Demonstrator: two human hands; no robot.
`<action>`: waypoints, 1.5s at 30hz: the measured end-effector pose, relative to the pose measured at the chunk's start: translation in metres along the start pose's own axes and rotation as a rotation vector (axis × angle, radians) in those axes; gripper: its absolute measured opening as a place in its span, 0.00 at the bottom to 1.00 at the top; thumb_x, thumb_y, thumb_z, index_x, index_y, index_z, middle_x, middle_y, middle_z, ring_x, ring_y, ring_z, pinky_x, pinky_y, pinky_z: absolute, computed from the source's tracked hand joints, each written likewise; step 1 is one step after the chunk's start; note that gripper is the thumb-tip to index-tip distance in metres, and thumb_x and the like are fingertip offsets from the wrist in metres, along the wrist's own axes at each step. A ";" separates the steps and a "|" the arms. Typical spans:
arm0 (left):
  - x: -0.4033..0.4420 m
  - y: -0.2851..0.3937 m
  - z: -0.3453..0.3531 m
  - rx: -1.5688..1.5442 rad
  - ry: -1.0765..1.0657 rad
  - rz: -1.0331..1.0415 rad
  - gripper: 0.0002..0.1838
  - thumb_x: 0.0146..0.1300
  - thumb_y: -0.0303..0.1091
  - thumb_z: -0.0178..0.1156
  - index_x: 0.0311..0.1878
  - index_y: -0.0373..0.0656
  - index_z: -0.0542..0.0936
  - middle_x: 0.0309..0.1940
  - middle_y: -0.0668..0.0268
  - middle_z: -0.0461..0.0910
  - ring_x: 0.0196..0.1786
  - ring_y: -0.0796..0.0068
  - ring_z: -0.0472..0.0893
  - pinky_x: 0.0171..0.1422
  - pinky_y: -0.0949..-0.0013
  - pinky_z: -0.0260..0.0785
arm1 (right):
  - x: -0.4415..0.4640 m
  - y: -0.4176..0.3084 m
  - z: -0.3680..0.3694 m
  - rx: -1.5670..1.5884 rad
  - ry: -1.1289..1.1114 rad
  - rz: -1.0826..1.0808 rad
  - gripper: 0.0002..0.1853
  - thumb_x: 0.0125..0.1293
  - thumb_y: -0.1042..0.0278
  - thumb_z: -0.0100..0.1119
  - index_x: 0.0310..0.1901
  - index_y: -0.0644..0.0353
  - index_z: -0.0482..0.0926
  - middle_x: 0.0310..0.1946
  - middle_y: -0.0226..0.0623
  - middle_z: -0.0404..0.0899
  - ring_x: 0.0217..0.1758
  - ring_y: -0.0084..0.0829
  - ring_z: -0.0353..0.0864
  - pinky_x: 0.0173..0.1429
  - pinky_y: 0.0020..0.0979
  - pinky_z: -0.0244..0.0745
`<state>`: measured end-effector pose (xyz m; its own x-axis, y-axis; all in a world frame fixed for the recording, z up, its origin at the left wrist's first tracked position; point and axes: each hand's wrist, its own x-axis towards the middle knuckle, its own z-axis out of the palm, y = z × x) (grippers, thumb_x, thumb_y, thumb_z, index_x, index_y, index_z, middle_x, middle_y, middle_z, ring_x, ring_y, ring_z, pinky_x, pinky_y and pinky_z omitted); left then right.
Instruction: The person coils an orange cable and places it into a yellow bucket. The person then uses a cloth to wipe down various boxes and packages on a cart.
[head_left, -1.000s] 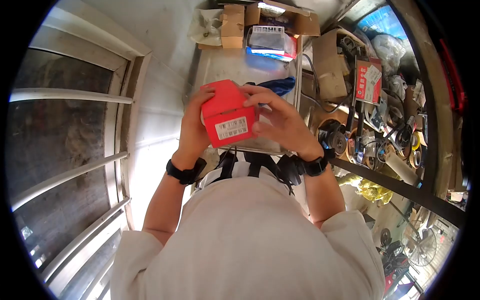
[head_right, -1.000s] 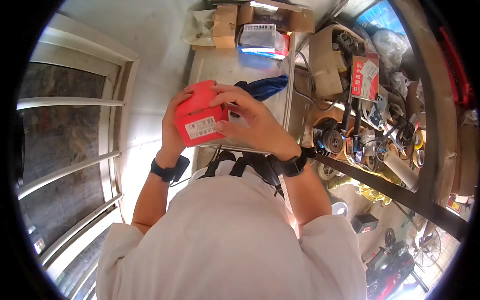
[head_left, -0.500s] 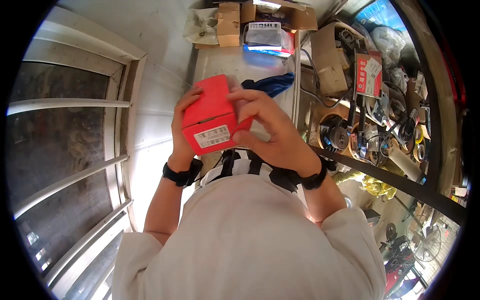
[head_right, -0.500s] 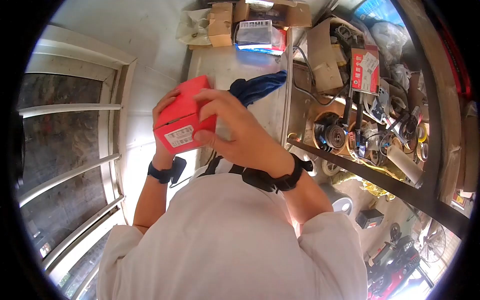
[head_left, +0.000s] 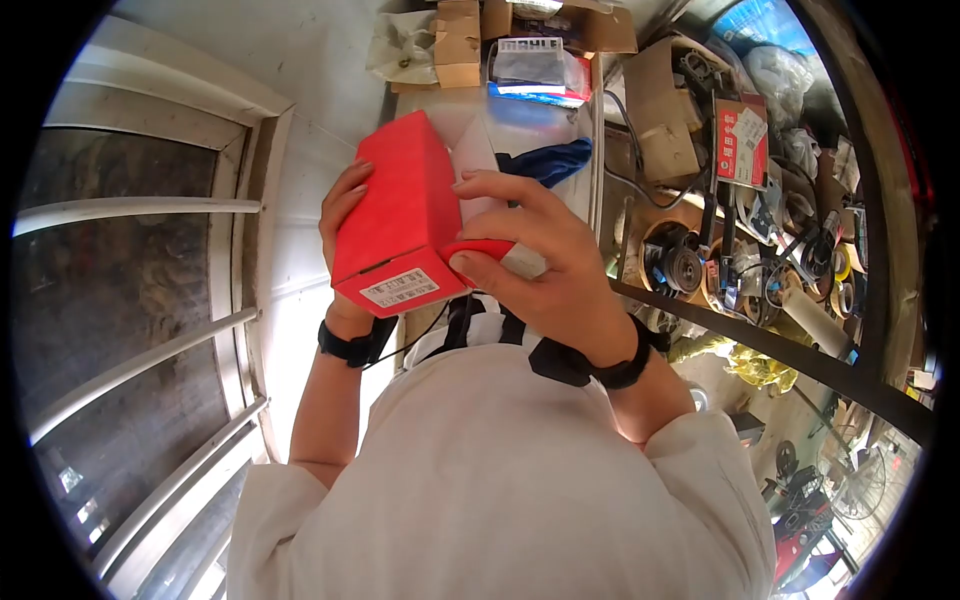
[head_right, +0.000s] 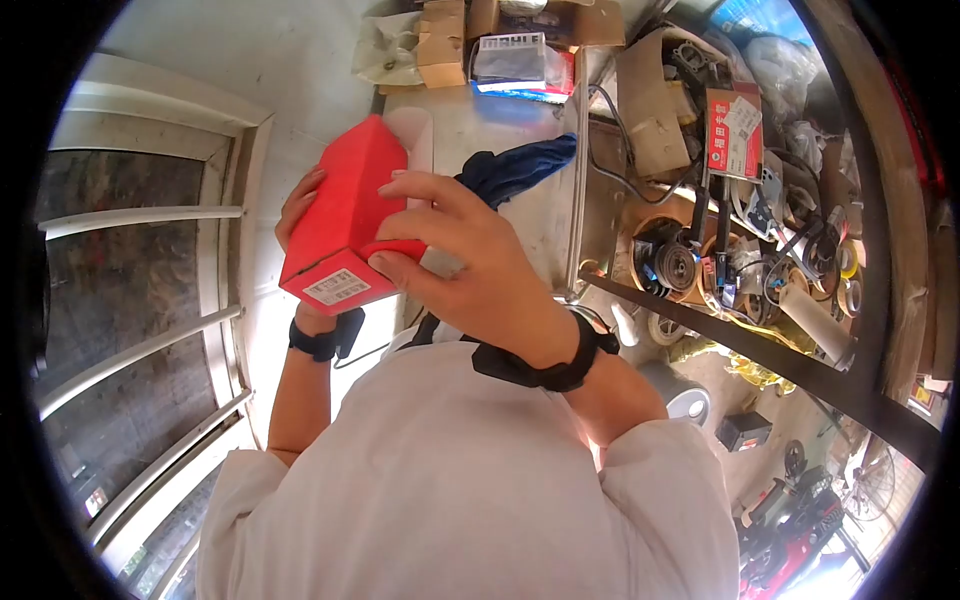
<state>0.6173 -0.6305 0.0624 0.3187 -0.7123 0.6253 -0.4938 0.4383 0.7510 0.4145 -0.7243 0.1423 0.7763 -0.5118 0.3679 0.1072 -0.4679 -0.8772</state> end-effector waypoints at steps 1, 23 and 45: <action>-0.001 0.000 0.001 -0.010 0.007 -0.009 0.32 0.54 0.35 0.71 0.59 0.48 0.65 0.63 0.54 0.68 0.68 0.55 0.67 0.73 0.54 0.60 | 0.000 -0.002 0.001 -0.079 -0.024 -0.027 0.20 0.63 0.70 0.62 0.56 0.65 0.72 0.65 0.54 0.62 0.69 0.47 0.63 0.60 0.37 0.72; -0.016 0.016 0.014 -0.022 -0.007 0.099 0.23 0.63 0.39 0.63 0.58 0.49 0.67 0.60 0.52 0.71 0.67 0.50 0.69 0.73 0.48 0.58 | 0.014 0.029 0.011 0.616 0.487 0.416 0.27 0.68 0.61 0.57 0.63 0.62 0.61 0.55 0.38 0.66 0.61 0.27 0.63 0.66 0.29 0.59; -0.013 0.012 0.015 0.047 -0.227 0.130 0.26 0.59 0.35 0.67 0.58 0.48 0.67 0.62 0.53 0.70 0.69 0.51 0.66 0.74 0.51 0.57 | 0.010 0.049 0.019 0.596 0.395 0.435 0.27 0.73 0.61 0.49 0.68 0.64 0.57 0.62 0.41 0.64 0.67 0.29 0.61 0.71 0.29 0.53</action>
<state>0.5952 -0.6240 0.0599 0.0629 -0.7590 0.6480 -0.5578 0.5117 0.6535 0.4392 -0.7391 0.0971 0.5614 -0.8255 -0.0580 0.2445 0.2324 -0.9414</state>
